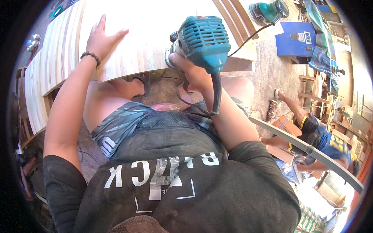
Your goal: Using a handheld router to edge or groove wooden boards in a workshop.
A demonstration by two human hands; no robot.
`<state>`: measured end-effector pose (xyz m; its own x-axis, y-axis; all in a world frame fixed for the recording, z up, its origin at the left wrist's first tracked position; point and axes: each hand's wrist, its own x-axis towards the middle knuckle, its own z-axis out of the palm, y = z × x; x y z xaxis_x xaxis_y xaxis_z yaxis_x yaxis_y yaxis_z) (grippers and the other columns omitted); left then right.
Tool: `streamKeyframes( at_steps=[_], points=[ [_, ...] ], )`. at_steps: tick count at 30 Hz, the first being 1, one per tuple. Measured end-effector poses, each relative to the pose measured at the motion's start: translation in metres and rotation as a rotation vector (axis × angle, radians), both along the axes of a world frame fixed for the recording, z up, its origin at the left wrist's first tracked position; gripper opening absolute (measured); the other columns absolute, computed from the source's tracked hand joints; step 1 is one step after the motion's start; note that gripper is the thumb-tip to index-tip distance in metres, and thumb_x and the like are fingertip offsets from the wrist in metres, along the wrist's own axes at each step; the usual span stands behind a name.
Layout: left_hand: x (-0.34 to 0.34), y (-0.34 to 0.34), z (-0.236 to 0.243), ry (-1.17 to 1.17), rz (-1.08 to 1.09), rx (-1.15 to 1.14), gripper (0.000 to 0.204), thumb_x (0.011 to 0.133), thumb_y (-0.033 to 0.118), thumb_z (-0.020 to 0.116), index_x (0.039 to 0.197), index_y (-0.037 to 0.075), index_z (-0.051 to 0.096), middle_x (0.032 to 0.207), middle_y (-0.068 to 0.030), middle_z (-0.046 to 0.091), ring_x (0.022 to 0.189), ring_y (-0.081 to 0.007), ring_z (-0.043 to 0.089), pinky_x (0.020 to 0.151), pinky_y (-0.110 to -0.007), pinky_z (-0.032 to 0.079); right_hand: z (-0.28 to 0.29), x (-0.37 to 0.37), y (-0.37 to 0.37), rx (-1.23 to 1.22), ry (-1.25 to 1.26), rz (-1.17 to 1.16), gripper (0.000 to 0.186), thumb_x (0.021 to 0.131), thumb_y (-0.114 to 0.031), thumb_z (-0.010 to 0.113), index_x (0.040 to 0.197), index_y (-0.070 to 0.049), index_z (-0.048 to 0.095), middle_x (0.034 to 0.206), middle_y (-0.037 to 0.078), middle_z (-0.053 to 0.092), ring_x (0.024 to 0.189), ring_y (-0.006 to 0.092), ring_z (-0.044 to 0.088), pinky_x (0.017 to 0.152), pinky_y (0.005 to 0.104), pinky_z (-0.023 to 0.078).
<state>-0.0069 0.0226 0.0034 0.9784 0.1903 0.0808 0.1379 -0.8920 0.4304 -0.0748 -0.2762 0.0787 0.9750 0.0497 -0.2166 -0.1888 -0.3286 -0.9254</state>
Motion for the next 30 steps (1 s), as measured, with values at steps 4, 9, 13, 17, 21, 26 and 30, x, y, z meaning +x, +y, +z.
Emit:
streamKeyframes(
  at_steps=[4, 9, 13, 17, 21, 26, 30],
  points=[
    [0.0, 0.0, -0.002, -0.044, -0.004, -0.002, 0.11, 0.075, 0.065, 0.073, 0.153, 0.0, 0.031, 0.144, -0.0298, 0.046, 0.134, -0.0392, 0.047, 0.111, -0.042, 0.04, -0.001, -0.007, -0.003, -0.06, -0.03, 0.035, 0.056, 0.077, -0.027, 0.079, 0.125, -0.003, 0.059, 0.117, 0.013, 0.063, 0.106, 0.0265, 0.061, 0.089, 0.042, 0.051],
    [0.002, 0.002, -0.004, -0.022, -0.011, 0.02, 0.111, 0.075, 0.066, 0.072, 0.153, -0.001, 0.03, 0.143, -0.0286, 0.047, 0.133, -0.0391, 0.048, 0.111, -0.042, 0.041, -0.014, -0.012, -0.011, -0.142, -0.22, 0.098, 0.053, 0.078, -0.03, 0.077, 0.121, -0.003, 0.061, 0.112, 0.012, 0.064, 0.1, 0.0266, 0.062, 0.088, 0.0423, 0.05],
    [0.003, 0.004, -0.005, -0.055, -0.03, 0.018, 0.111, 0.075, 0.066, 0.072, 0.153, -0.001, 0.03, 0.143, -0.0289, 0.048, 0.133, -0.0392, 0.048, 0.111, -0.042, 0.04, -0.025, -0.014, -0.022, -0.273, -0.423, 0.243, 0.055, 0.074, -0.021, 0.081, 0.121, -0.002, 0.06, 0.111, 0.012, 0.063, 0.102, 0.0267, 0.061, 0.088, 0.0431, 0.05],
    [0.003, 0.003, -0.003, -0.016, -0.017, 0.006, 0.111, 0.075, 0.065, 0.073, 0.153, -0.002, 0.03, 0.143, -0.0288, 0.048, 0.133, -0.0387, 0.048, 0.111, -0.042, 0.04, -0.024, -0.022, -0.021, -0.41, -0.582, 0.412, 0.061, 0.07, -0.015, 0.085, 0.124, -0.003, 0.058, 0.115, 0.01, 0.062, 0.107, 0.0276, 0.06, 0.089, 0.044, 0.051],
    [0.002, 0.002, 0.0, -0.034, -0.025, 0.002, 0.11, 0.075, 0.064, 0.074, 0.152, -0.002, 0.031, 0.143, -0.0287, 0.048, 0.133, -0.0383, 0.048, 0.111, -0.042, 0.04, -0.011, -0.046, -0.007, 0.017, -0.216, 0.163, 0.054, 0.08, -0.029, 0.076, 0.126, -0.008, 0.057, 0.116, 0.011, 0.062, 0.109, 0.0274, 0.06, 0.097, 0.0407, 0.047],
    [0.001, 0.002, 0.001, -0.003, -0.013, -0.021, 0.111, 0.075, 0.064, 0.074, 0.152, -0.003, 0.031, 0.144, -0.0287, 0.047, 0.135, -0.0385, 0.047, 0.112, -0.042, 0.038, 0.005, -0.056, -0.015, -0.766, -0.687, 0.476, 0.05, 0.079, -0.042, 0.075, 0.116, -0.012, 0.062, 0.114, 0.009, 0.064, 0.107, 0.0306, 0.059, 0.097, 0.045, 0.045],
    [0.003, 0.001, -0.003, -0.015, -0.029, -0.032, 0.107, 0.076, 0.063, 0.074, 0.15, -0.004, 0.034, 0.146, -0.0289, 0.046, 0.137, -0.0388, 0.045, 0.114, -0.042, 0.036, 0.01, -0.046, -0.05, -0.153, -0.567, 0.047, 0.04, 0.08, -0.02, 0.077, 0.114, -0.007, 0.059, 0.099, 0.007, 0.063, 0.082, 0.0218, 0.063, 0.075, 0.0373, 0.052]
  ],
)
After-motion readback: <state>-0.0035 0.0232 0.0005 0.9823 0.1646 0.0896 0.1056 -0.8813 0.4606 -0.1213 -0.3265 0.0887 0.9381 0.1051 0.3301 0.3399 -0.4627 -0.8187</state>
